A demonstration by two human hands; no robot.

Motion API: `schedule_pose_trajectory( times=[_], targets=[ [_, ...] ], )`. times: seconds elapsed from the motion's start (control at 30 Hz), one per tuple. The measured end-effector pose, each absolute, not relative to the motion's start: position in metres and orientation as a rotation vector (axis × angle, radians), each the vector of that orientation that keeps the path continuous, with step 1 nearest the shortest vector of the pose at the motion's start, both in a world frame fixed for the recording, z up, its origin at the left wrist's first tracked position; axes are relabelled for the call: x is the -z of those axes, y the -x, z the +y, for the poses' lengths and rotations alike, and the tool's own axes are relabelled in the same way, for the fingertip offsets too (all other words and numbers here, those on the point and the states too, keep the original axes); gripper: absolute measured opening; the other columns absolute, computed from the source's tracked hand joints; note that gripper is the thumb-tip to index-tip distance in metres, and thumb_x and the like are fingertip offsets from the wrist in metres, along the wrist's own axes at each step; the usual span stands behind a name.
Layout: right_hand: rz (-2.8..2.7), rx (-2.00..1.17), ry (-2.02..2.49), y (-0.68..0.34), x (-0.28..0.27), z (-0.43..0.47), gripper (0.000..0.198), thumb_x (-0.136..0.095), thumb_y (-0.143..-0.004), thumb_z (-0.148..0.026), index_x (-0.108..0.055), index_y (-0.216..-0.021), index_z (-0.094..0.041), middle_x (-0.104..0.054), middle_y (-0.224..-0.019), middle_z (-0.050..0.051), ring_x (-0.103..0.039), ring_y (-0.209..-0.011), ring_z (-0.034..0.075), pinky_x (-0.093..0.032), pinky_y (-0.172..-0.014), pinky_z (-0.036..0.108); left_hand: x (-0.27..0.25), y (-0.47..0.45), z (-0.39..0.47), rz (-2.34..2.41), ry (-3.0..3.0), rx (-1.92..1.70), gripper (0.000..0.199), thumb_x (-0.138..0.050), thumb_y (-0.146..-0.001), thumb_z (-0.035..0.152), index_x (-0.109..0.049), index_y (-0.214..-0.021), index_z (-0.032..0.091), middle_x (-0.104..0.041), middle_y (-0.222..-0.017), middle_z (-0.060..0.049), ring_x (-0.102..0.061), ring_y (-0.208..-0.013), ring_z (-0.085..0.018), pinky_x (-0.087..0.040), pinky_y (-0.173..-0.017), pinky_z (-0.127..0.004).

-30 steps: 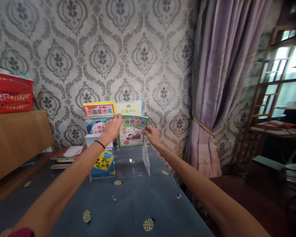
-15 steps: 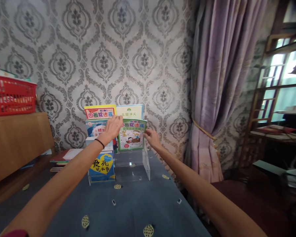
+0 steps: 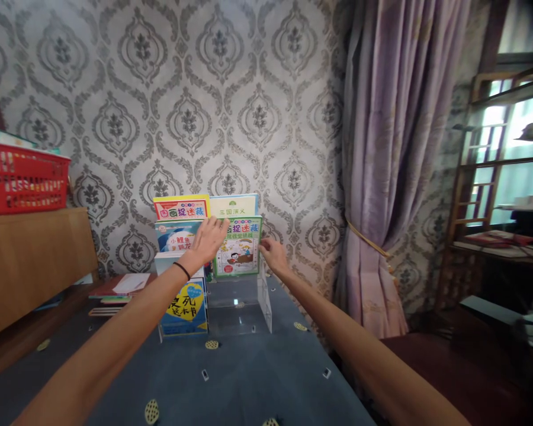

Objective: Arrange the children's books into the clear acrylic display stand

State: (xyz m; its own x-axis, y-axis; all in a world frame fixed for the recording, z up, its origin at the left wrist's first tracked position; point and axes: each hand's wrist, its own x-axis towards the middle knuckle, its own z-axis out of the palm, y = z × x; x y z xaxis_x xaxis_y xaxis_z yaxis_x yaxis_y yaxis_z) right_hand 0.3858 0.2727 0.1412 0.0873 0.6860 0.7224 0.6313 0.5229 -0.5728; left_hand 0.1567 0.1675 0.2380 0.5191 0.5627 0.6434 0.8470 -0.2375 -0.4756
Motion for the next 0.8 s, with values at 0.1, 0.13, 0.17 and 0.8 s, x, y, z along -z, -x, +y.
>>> schedule_pose_trajectory(
  times=[0.1, 0.13, 0.17, 0.8],
  targets=[
    [-1.579, -0.059, 1.161, -0.386, -0.137, 0.274, 0.02, -0.06, -0.077, -0.021, -0.072, -0.092, -0.021, -0.074, -0.081, 0.006, -0.068, -0.077, 0.024, -0.052, -0.074, 0.035, -0.222, -0.156, 0.167, -1.076, 1.932, 0.342, 0.038, -0.043, -0.085, -0.004, -0.055, -0.116, 0.015, -0.064, -0.109, -0.014, -0.053, -0.106, -0.029, -0.039, -0.088, -0.041],
    [-1.575, -0.059, 1.16, -0.386, -0.136, 0.275, 0.019, -0.06, -0.077, -0.021, -0.072, -0.092, -0.021, -0.074, -0.08, 0.005, -0.068, -0.077, 0.024, -0.052, -0.074, 0.035, -0.217, -0.155, 0.167, -1.052, 1.933, 0.308, 0.036, -0.044, -0.084, -0.004, -0.056, -0.112, 0.015, -0.063, -0.108, -0.014, -0.053, -0.105, -0.029, -0.039, -0.087, -0.041],
    [-1.572, -0.059, 1.159, -0.386, -0.135, 0.275, 0.019, -0.06, -0.077, -0.021, -0.072, -0.092, -0.021, -0.074, -0.08, 0.005, -0.068, -0.077, 0.024, -0.052, -0.075, 0.035, -0.212, -0.155, 0.167, -1.033, 1.936, 0.28, 0.034, -0.046, -0.083, -0.004, -0.057, -0.109, 0.015, -0.063, -0.108, -0.014, -0.053, -0.105, -0.028, -0.039, -0.087, -0.04],
    [-1.614, -0.034, 1.131, -0.385, -0.131, 0.263, 0.011, -0.056, -0.08, -0.027, -0.066, -0.079, -0.022, -0.07, -0.077, 0.004, -0.064, -0.074, 0.022, -0.049, -0.072, 0.033, -0.18, -0.151, 0.176, -1.017, 2.084, 0.173, 0.039, -0.059, -0.083, 0.004, -0.058, -0.121, 0.014, -0.061, -0.121, -0.018, -0.052, -0.119, -0.031, -0.037, -0.098, -0.045]
  ],
)
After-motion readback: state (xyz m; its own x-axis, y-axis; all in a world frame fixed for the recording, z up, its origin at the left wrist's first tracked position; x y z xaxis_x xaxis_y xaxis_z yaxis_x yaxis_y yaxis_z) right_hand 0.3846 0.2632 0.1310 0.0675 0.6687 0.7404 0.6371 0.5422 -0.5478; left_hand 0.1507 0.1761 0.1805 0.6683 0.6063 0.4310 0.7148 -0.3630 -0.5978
